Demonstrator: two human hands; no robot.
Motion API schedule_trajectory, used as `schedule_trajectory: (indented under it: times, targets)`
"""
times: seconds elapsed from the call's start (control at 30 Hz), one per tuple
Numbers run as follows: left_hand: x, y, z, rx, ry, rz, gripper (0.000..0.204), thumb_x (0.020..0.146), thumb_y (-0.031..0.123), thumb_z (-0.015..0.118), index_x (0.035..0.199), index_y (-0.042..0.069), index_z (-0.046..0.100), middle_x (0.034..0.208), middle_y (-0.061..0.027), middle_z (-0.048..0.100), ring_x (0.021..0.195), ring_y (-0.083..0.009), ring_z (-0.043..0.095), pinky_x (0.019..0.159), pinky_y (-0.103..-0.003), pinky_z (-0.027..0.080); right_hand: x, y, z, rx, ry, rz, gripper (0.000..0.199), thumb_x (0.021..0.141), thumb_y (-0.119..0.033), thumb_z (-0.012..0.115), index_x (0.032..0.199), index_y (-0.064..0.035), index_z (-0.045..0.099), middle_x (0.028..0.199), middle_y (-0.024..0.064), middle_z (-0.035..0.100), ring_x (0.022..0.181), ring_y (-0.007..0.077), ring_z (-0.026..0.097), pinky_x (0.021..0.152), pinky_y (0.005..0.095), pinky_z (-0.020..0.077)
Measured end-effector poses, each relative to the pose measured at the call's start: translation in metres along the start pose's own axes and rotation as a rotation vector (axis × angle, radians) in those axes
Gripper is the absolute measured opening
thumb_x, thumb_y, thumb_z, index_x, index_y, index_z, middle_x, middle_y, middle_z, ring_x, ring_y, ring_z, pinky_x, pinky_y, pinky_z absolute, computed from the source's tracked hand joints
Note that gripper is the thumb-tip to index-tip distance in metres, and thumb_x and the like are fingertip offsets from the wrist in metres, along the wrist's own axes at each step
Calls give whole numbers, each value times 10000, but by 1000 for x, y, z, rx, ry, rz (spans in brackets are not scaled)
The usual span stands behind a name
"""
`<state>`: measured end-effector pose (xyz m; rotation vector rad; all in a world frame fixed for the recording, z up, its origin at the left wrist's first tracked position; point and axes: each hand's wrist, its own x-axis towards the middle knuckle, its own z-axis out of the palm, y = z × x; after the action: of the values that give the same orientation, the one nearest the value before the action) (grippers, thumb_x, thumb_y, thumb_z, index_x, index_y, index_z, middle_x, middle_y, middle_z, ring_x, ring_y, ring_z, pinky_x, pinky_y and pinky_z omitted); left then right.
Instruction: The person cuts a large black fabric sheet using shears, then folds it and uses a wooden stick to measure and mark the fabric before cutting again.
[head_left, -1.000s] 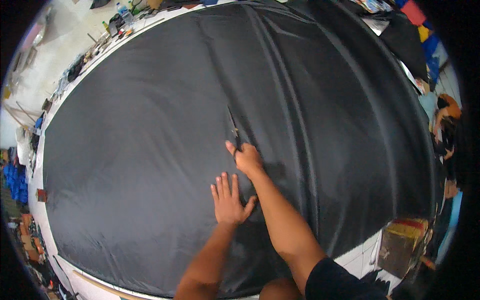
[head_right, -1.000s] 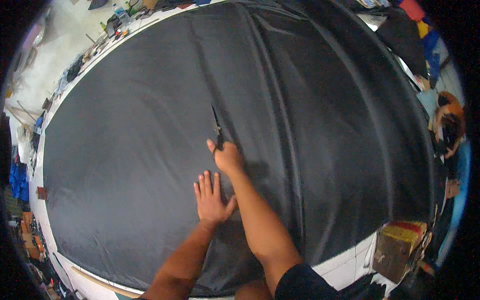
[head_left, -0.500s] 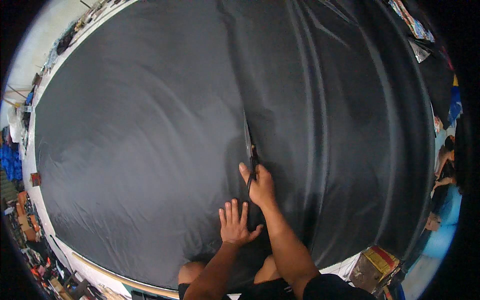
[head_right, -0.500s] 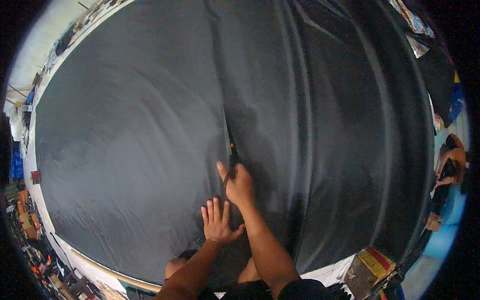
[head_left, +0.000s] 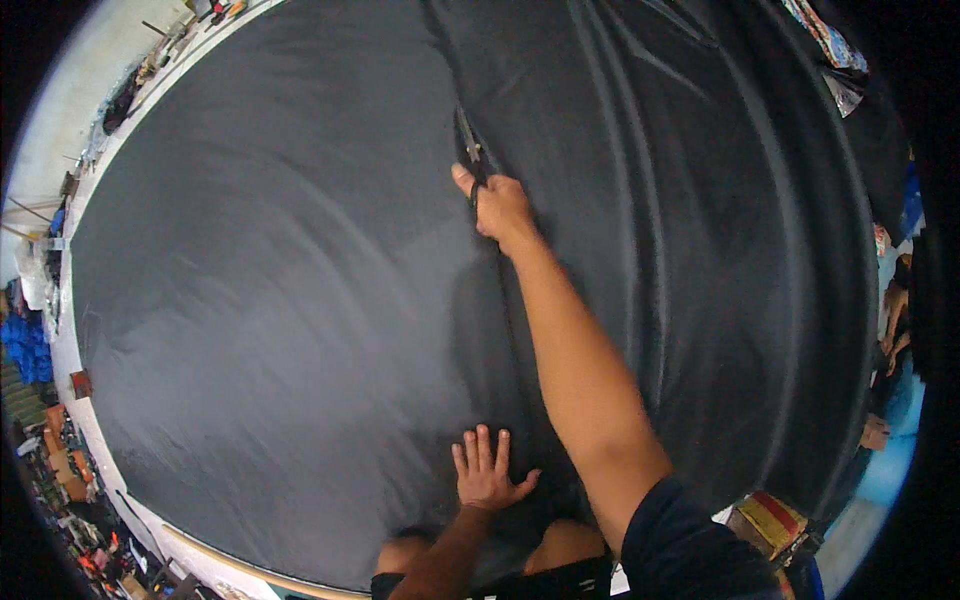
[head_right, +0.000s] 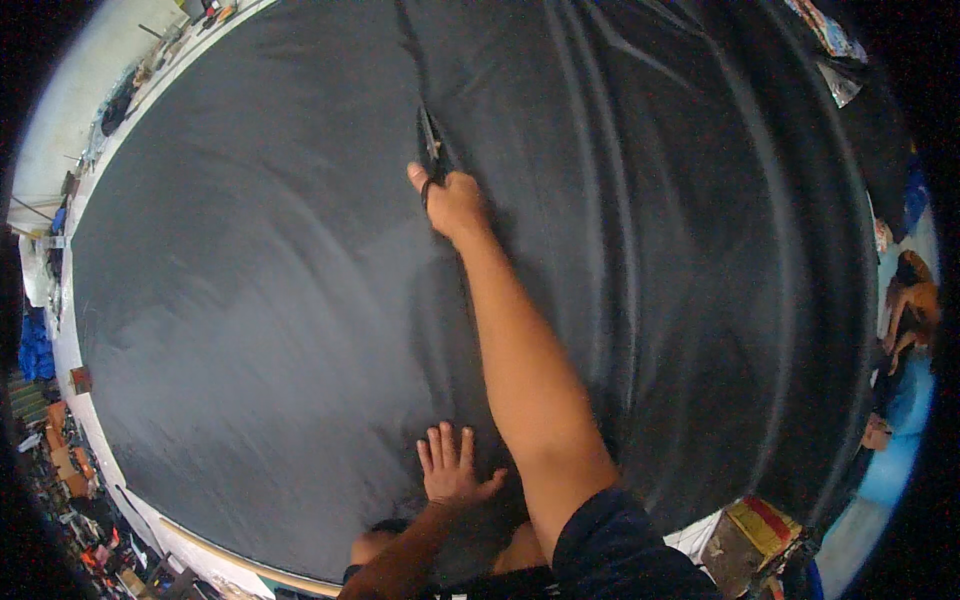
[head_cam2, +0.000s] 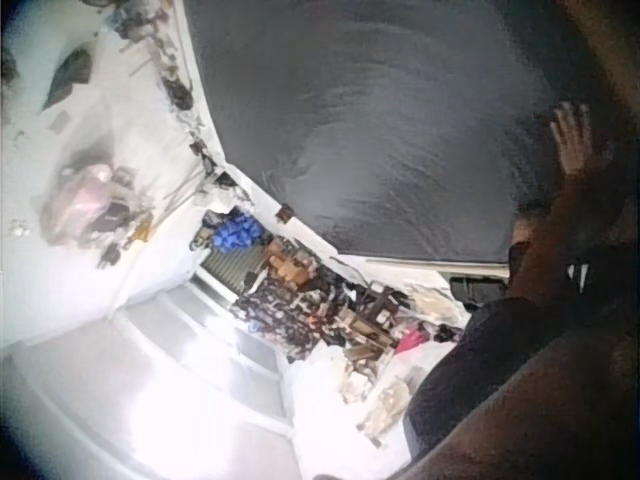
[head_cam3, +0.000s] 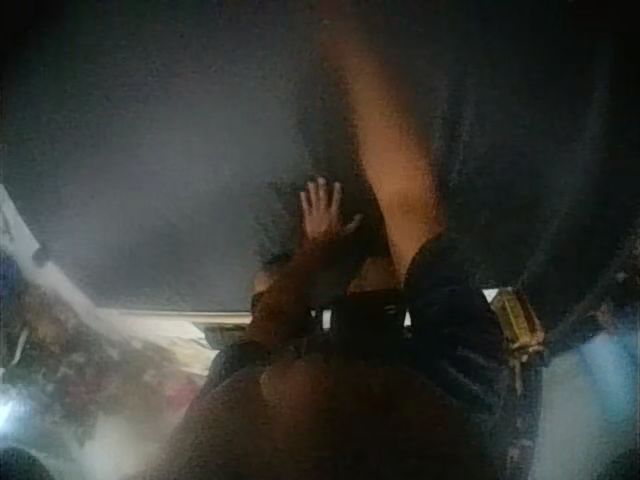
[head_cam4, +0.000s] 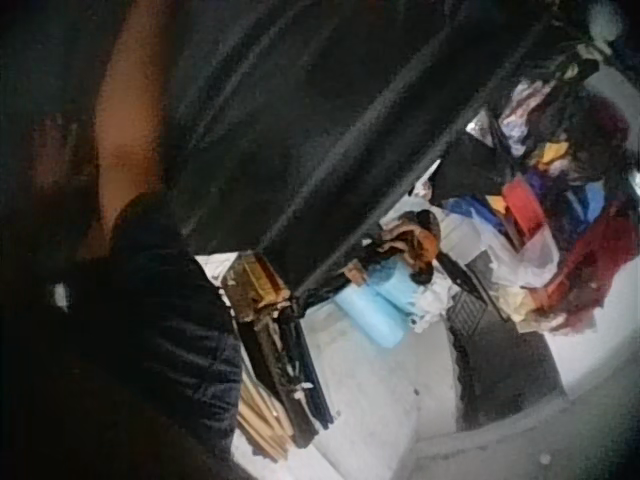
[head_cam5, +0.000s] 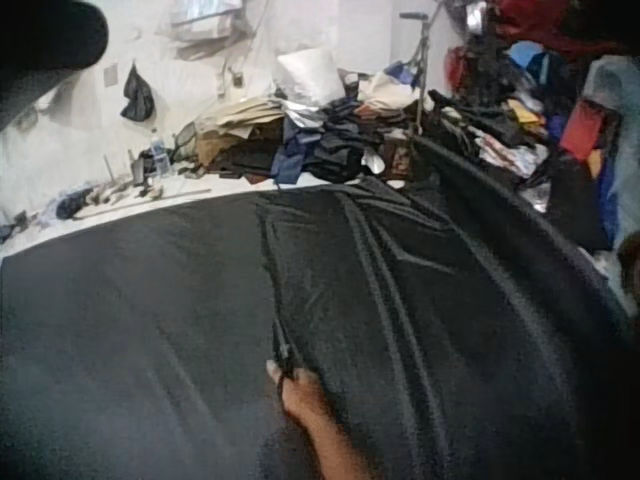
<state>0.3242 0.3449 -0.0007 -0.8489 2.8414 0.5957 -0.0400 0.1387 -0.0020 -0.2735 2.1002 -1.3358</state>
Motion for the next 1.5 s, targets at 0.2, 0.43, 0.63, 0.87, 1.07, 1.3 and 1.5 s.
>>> schedule_trajectory:
  times: [0.2, 0.43, 0.63, 0.87, 1.07, 1.3, 1.5]
  targets:
    - [18, 7, -47, -178, -18, -46, 873, 757, 622, 674, 1397, 62, 477, 1421, -269, 408, 1342, -451, 347, 1091, -601, 239, 12, 2, 0, 49, -99, 69, 576, 838, -584, 699, 688, -75, 478, 597, 33, 485, 485, 147, 493, 455, 305, 417]
    - [347, -84, -146, -135, 639, -31, 598, 894, 387, 611, 1397, 88, 487, 1455, -224, 411, 1361, -417, 357, 1118, -513, 277, 16, -1, -7, 20, -42, 64, 546, 846, -556, 708, 723, -56, 526, 610, 36, 500, 491, 146, 503, 448, 304, 425]
    - [438, -104, -126, 142, 447, -173, 725, 913, 553, 485, 1507, 155, 364, 1584, -182, 250, 1472, -378, 192, 1200, -502, 123, 10, 11, -6, 35, -57, 45, 537, 871, -547, 674, 756, -32, 572, 612, 75, 558, 540, 208, 556, 553, 356, 439]
    - [435, -104, -137, 107, 389, -179, 733, 887, 523, 559, 1498, 161, 378, 1574, -196, 263, 1460, -393, 217, 1191, -519, 141, 17, -15, -3, 168, -67, 60, 518, 896, -509, 674, 659, -94, 474, 513, -6, 452, 433, 103, 446, 421, 284, 351]
    - [439, -103, -148, 74, 350, -197, 745, 862, 484, 591, 1493, 146, 385, 1575, -203, 258, 1454, -411, 221, 1185, -543, 135, 108, -74, 13, 138, -53, 16, 524, 866, -543, 690, 663, -108, 480, 519, -5, 451, 424, 110, 436, 405, 282, 336]
    - [434, -100, -150, 21, 279, -221, 753, 842, 470, 607, 1480, 128, 402, 1572, -226, 250, 1450, -436, 216, 1175, -568, 130, 202, -107, 31, 169, -78, 21, 535, 864, -533, 702, 646, -104, 468, 559, 4, 470, 419, 102, 425, 391, 277, 334]
    - [435, -100, -150, -4, 238, -218, 768, 825, 460, 621, 1478, 120, 404, 1567, -248, 242, 1448, -458, 203, 1163, -596, 128, 283, -146, 45, 80, -32, 10, 545, 844, -535, 723, 643, -97, 468, 561, 13, 469, 421, 116, 437, 389, 290, 350]
